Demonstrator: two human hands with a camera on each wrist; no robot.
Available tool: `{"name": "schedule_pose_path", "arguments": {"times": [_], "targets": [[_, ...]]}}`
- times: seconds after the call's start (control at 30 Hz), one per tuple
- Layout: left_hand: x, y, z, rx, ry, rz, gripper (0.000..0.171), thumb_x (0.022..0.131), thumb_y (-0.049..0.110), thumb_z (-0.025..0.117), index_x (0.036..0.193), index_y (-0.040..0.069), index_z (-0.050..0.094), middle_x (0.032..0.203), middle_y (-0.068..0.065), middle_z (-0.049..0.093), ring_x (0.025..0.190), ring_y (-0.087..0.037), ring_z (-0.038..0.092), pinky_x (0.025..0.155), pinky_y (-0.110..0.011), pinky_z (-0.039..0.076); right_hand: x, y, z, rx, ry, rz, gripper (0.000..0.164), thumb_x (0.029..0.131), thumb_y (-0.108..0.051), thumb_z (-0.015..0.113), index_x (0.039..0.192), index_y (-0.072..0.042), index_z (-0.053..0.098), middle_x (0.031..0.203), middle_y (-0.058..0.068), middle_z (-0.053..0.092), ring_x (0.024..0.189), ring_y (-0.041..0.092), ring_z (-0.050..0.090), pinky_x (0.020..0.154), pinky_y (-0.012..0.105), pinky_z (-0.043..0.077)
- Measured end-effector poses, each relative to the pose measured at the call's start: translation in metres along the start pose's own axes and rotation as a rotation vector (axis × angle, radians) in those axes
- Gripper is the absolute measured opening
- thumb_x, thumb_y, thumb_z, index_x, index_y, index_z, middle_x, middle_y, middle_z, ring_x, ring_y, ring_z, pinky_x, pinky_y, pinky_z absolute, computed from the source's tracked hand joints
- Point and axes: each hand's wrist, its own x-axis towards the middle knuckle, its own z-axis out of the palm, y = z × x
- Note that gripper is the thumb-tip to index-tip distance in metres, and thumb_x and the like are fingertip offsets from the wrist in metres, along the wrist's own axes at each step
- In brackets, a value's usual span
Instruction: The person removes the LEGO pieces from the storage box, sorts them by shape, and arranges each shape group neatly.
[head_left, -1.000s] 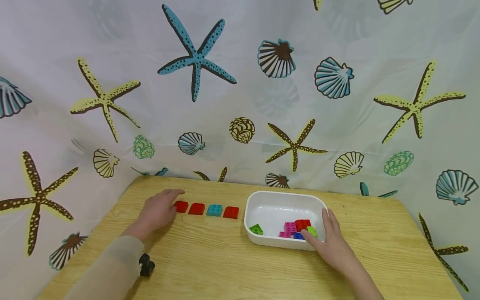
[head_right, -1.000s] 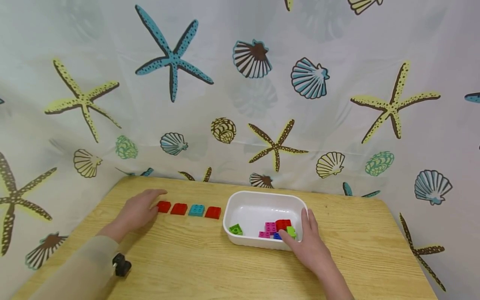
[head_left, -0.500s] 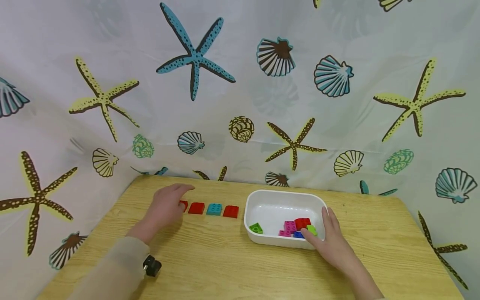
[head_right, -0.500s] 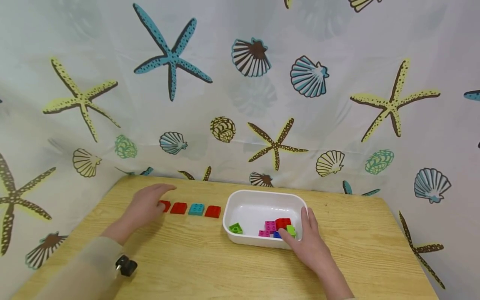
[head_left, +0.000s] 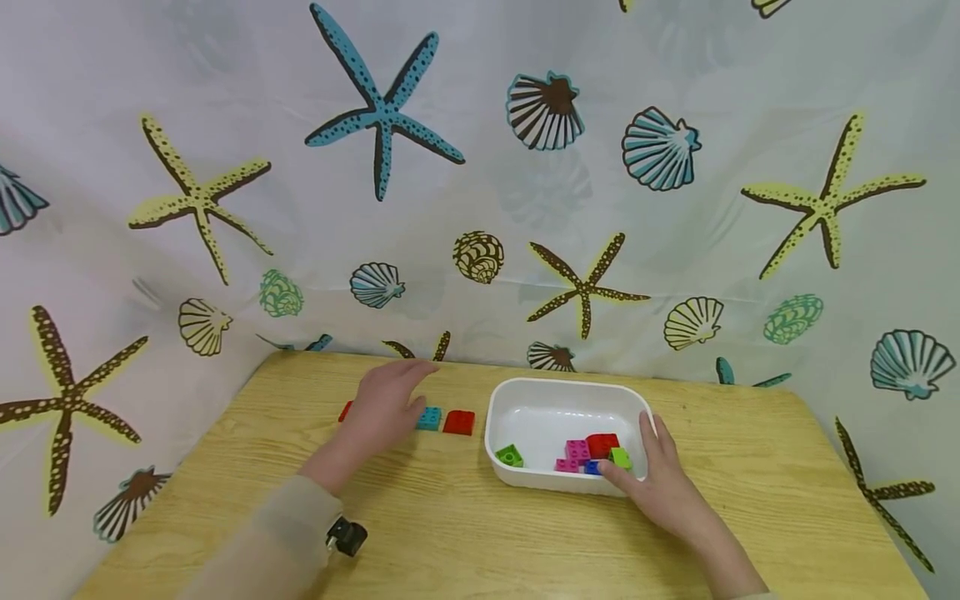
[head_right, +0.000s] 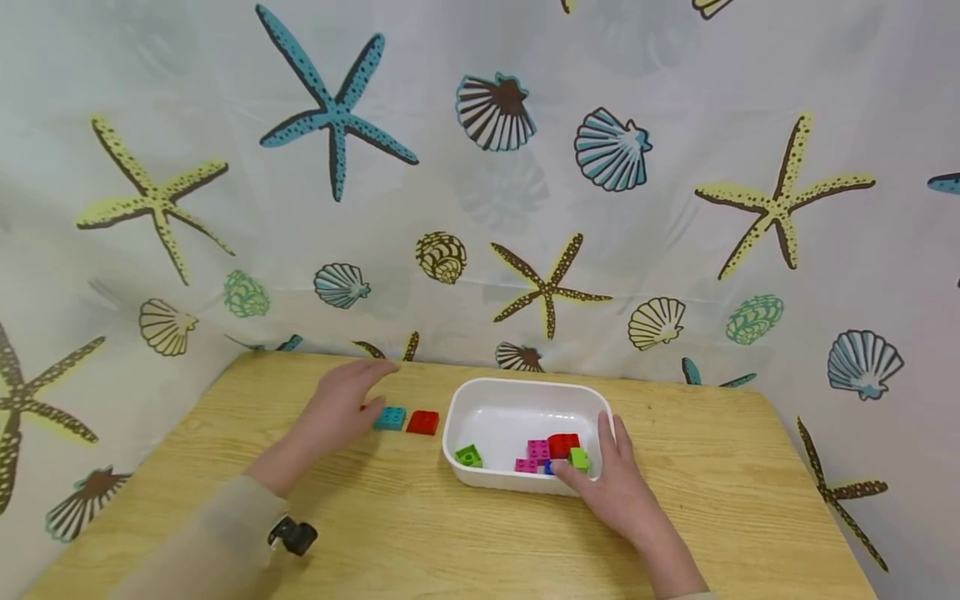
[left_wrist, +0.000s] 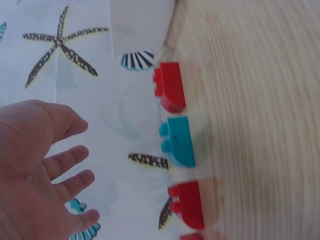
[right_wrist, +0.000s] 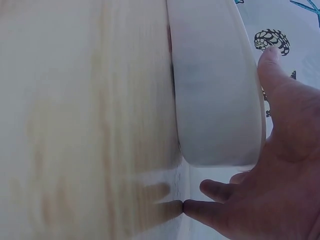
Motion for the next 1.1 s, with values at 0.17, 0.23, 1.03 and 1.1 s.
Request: {"name": "schedule_pose_path", "arguments": {"times": [0.17,0.23,1.03,1.1], "targets": [[0.009,0.021,0.009,-0.017,-0.03,0.007,0.048,0.101,0.006,0.078,0.147,0.003,0.067,0.149,-0.018,0.066,0.139,-0.043,0.06,0.118,-0.064,0.045,0.0,0.001,0.001,-0.018,0.014,-0.016,0.121,0.101,-0.064,0.072,0.176,-0.005,-0.003,0.18,0.027,-0.015,0.161,0.062,0.011,0.118,0.078,0.029],[0.012,0.03,0.013,-0.026,-0.047,0.014,0.049,0.101,0.008,0.078,0.148,0.004,0.066,0.15,-0.017,0.066,0.14,-0.042,0.059,0.119,-0.064,0.044,0.0,0.001,0.001,-0.02,0.018,-0.027,0.122,0.101,-0.062,0.073,0.176,-0.003,-0.002,0.18,0.028,-0.014,0.161,0.062,0.011,0.119,0.077,0.029],[0.038,0.133,0.058,-0.139,-0.188,0.087,0.051,0.108,0.027,0.075,0.157,0.017,0.062,0.16,-0.007,0.059,0.15,-0.031,0.051,0.127,-0.054,0.037,-0.001,-0.001,0.0,-0.006,0.03,-0.041,0.134,0.094,-0.062,0.082,0.174,0.0,-0.006,0.18,0.028,-0.014,0.162,0.061,0.011,0.122,0.074,0.029],[0.041,0.14,0.062,-0.13,-0.191,0.101,0.051,0.108,0.028,0.075,0.156,0.017,0.062,0.16,-0.005,0.06,0.15,-0.03,0.051,0.128,-0.054,0.036,-0.001,-0.001,0.0,-0.005,0.037,-0.044,0.134,0.094,-0.062,0.082,0.174,0.001,-0.006,0.18,0.028,-0.014,0.162,0.061,0.011,0.122,0.074,0.029]]}}
